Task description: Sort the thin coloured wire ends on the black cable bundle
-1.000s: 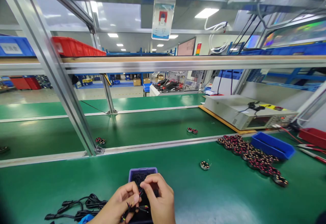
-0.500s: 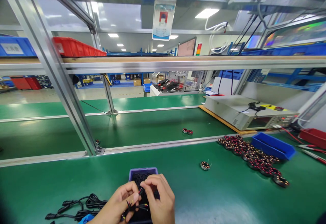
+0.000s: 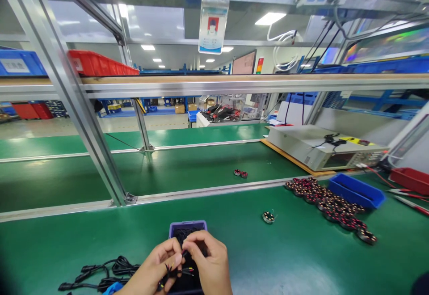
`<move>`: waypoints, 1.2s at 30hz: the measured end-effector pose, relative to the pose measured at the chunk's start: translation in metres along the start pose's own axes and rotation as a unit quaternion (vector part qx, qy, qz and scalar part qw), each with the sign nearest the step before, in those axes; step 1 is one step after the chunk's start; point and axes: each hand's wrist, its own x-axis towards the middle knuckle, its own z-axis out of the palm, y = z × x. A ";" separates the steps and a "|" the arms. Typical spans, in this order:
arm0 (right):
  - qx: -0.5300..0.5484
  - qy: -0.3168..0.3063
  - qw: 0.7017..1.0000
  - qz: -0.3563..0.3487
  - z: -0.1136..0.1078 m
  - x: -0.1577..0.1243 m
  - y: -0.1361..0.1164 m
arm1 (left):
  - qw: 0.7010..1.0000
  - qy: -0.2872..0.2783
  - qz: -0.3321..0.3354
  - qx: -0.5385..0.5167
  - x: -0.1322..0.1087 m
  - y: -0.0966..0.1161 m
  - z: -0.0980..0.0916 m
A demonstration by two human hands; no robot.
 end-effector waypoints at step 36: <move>-0.054 -0.046 0.994 -0.081 -0.008 -0.002 0.002 | 1.000 -0.011 0.012 -0.005 0.001 -0.001 0.002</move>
